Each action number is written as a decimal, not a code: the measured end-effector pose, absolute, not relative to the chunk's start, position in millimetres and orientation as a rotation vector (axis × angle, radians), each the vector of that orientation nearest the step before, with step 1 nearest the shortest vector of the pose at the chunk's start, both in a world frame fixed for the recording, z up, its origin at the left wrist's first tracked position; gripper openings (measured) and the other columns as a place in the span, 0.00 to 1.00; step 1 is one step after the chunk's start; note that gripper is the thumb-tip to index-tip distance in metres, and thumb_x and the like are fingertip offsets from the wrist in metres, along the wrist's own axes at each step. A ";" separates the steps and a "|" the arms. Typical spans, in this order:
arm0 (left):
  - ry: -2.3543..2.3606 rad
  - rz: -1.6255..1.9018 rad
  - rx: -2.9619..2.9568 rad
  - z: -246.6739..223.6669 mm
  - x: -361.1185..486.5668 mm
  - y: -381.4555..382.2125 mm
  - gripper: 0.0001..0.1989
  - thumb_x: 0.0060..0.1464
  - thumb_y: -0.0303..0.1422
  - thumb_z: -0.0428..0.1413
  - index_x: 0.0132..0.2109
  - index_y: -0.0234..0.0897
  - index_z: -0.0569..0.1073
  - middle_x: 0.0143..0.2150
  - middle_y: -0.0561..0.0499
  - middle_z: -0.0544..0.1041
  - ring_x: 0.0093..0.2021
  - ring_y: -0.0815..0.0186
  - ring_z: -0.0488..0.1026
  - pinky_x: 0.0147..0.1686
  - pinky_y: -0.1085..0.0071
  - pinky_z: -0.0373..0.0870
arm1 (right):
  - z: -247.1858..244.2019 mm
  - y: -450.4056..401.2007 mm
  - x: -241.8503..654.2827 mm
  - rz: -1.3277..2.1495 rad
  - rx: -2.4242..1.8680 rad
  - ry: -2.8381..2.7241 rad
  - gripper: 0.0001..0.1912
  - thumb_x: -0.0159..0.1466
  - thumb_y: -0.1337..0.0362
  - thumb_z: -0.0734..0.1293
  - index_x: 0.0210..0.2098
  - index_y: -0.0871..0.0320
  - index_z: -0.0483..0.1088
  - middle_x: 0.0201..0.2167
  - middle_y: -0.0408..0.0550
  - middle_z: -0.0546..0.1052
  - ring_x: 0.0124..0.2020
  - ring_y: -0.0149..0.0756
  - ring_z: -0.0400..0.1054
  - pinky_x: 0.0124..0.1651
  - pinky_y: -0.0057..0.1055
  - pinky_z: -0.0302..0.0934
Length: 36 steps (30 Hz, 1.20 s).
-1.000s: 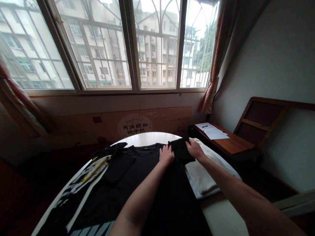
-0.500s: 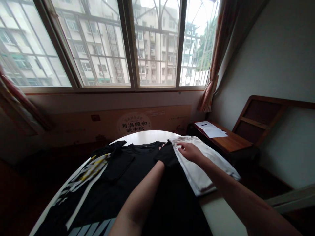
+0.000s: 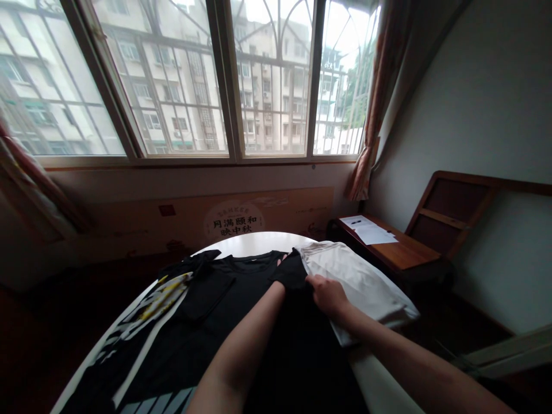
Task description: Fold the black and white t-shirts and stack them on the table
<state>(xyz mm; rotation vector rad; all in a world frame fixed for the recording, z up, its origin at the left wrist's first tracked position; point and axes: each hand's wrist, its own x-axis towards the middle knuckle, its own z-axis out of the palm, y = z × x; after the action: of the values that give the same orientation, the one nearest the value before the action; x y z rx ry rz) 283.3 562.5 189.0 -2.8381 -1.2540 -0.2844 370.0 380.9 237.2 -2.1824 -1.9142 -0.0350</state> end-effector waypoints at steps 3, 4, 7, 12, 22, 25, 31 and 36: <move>-1.237 -0.287 -2.911 205.9 258.8 583.0 0.23 0.64 0.39 0.58 0.63 0.40 0.69 0.69 0.43 0.64 0.68 0.49 0.61 0.67 0.43 0.58 | 234.8 379.3 372.8 -0.069 -2.201 -1.909 0.20 0.64 0.71 0.58 0.52 0.51 0.73 0.45 0.49 0.79 0.40 0.41 0.76 0.37 0.30 0.60; -1.233 -0.292 -2.929 214.3 248.5 592.2 0.23 0.63 0.36 0.58 0.63 0.39 0.69 0.70 0.43 0.64 0.69 0.48 0.60 0.67 0.43 0.56 | 233.6 379.4 373.3 -0.073 -2.199 -1.910 0.20 0.64 0.71 0.59 0.51 0.52 0.73 0.45 0.49 0.80 0.40 0.41 0.76 0.36 0.30 0.60; -1.263 -0.351 -2.943 240.4 222.2 616.0 0.23 0.63 0.26 0.53 0.64 0.37 0.70 0.69 0.40 0.65 0.69 0.51 0.61 0.68 0.52 0.57 | 229.1 380.8 374.6 -0.072 -2.174 -1.914 0.19 0.64 0.70 0.60 0.50 0.52 0.75 0.45 0.49 0.80 0.40 0.40 0.77 0.37 0.29 0.60; -1.227 -0.424 -3.034 250.7 224.0 607.3 0.19 0.61 0.28 0.51 0.56 0.44 0.77 0.60 0.49 0.76 0.61 0.59 0.71 0.62 0.67 0.65 | 221.4 382.9 377.7 -0.036 -2.142 -1.887 0.18 0.65 0.68 0.61 0.50 0.53 0.76 0.44 0.50 0.80 0.41 0.40 0.77 0.39 0.29 0.62; -1.506 -0.651 -3.005 232.6 282.9 600.4 0.19 0.61 0.29 0.54 0.59 0.40 0.71 0.49 0.48 0.82 0.49 0.62 0.78 0.51 0.69 0.71 | 224.2 380.3 377.0 0.032 -2.151 -1.857 0.19 0.66 0.68 0.61 0.52 0.53 0.76 0.46 0.51 0.80 0.44 0.40 0.76 0.43 0.29 0.63; -1.469 -0.719 -3.025 231.6 296.4 605.2 0.13 0.61 0.29 0.55 0.53 0.39 0.73 0.46 0.49 0.82 0.46 0.64 0.79 0.48 0.72 0.71 | 226.5 378.1 375.8 0.024 -2.146 -1.863 0.19 0.67 0.67 0.60 0.53 0.53 0.76 0.45 0.51 0.80 0.45 0.41 0.75 0.45 0.30 0.63; -1.421 -0.806 -2.910 223.1 304.9 585.8 0.07 0.62 0.31 0.55 0.46 0.37 0.73 0.46 0.44 0.79 0.50 0.57 0.75 0.50 0.64 0.69 | 230.5 368.4 373.7 -0.137 -2.106 -1.947 0.17 0.66 0.61 0.63 0.52 0.55 0.76 0.49 0.57 0.76 0.53 0.50 0.67 0.55 0.42 0.61; -1.292 -0.803 -2.875 227.1 282.8 565.1 0.10 0.66 0.33 0.49 0.48 0.35 0.72 0.49 0.40 0.76 0.54 0.55 0.71 0.57 0.59 0.65 | 222.0 364.1 378.2 -0.192 -1.934 -2.098 0.25 0.66 0.67 0.63 0.62 0.57 0.69 0.70 0.56 0.61 0.70 0.55 0.50 0.69 0.54 0.47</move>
<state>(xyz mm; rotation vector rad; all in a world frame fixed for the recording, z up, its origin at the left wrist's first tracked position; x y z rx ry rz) 282.8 565.1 227.1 -2.8753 -1.2919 -0.8029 378.2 364.1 222.0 -1.9340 -2.0981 -0.1924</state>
